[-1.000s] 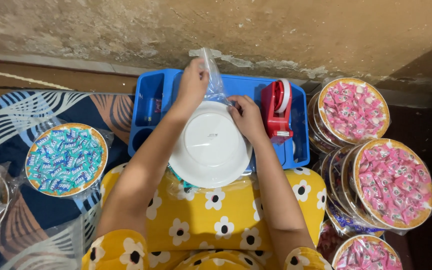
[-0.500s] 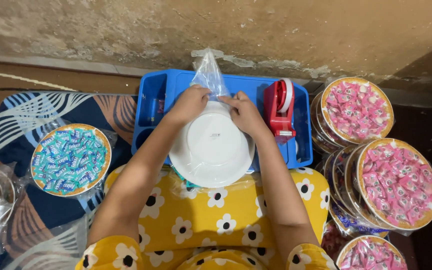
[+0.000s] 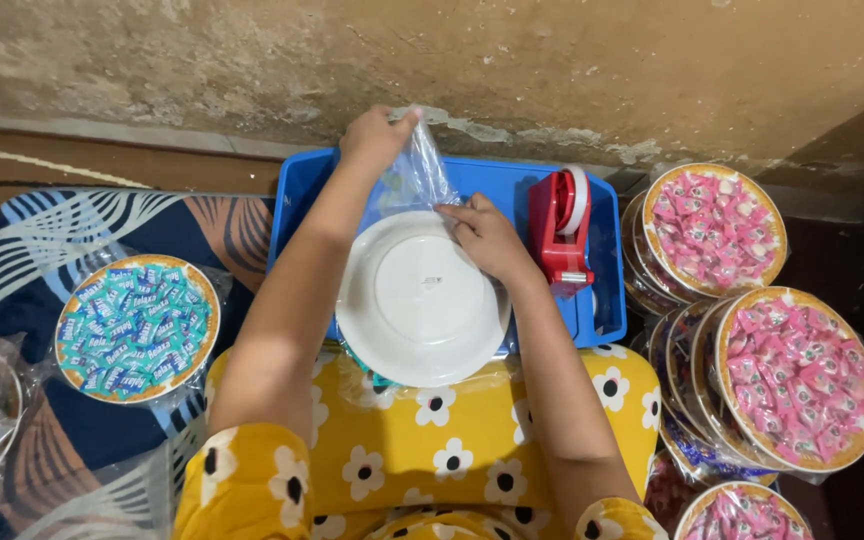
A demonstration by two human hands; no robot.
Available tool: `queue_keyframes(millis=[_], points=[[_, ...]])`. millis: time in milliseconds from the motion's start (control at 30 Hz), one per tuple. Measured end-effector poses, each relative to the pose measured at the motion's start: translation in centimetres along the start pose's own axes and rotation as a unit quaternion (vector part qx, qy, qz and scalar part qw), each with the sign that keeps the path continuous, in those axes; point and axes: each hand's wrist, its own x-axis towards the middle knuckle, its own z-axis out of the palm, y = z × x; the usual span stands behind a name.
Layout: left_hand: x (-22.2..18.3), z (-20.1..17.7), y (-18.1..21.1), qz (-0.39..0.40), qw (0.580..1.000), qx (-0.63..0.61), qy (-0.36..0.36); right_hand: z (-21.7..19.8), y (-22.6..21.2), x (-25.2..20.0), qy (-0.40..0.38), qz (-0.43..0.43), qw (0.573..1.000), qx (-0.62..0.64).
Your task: Wrapping a decorative plate filled with candies in clear plastic film and sealing it with tape from a dispenser.
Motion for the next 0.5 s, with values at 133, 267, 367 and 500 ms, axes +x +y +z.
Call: queue_keyframes(millis=[133, 267, 367, 500], points=[[1.9, 1.0, -0.9, -0.018, 0.999, -0.033, -0.035, 0.0, -0.1, -0.2, -0.007, 0.014, 1.000, 0.006], [8.7, 5.4, -4.8, 0.009, 0.977, -0.214, 0.017, 0.3, 1.1, -1.1, 0.026, -0.045, 0.998, -0.029], [7.5, 4.7, -4.1, -0.004, 0.978, -0.210, 0.012, 0.6, 1.9, -1.4, 0.038, -0.065, 0.996, -0.045], [7.7, 3.8, -3.8, 0.010, 0.988, -0.152, 0.032, 1.3, 3.2, -1.4, 0.061, -0.075, 0.995, -0.041]])
